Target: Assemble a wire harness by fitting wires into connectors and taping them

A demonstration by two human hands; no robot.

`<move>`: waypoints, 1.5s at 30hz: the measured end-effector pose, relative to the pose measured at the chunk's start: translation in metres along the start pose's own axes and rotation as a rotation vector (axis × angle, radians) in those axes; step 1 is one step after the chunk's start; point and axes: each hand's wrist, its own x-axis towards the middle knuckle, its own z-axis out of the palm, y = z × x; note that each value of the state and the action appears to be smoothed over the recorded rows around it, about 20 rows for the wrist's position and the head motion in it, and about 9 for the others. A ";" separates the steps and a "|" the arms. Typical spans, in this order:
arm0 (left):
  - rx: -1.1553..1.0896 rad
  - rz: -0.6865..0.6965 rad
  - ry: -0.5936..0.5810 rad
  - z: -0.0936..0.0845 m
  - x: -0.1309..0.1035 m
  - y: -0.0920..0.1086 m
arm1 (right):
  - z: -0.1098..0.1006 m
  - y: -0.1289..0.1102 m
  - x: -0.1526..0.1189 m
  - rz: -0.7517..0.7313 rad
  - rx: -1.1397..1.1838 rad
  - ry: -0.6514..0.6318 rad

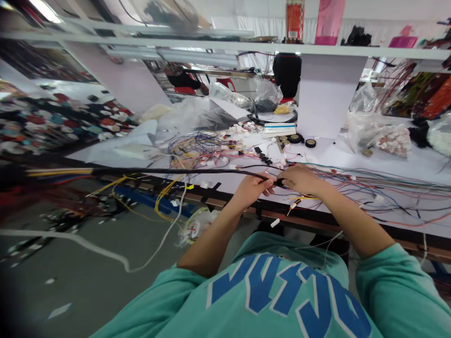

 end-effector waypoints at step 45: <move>0.004 0.521 -0.136 -0.010 -0.010 -0.012 | 0.011 -0.056 -0.029 0.267 -0.007 0.292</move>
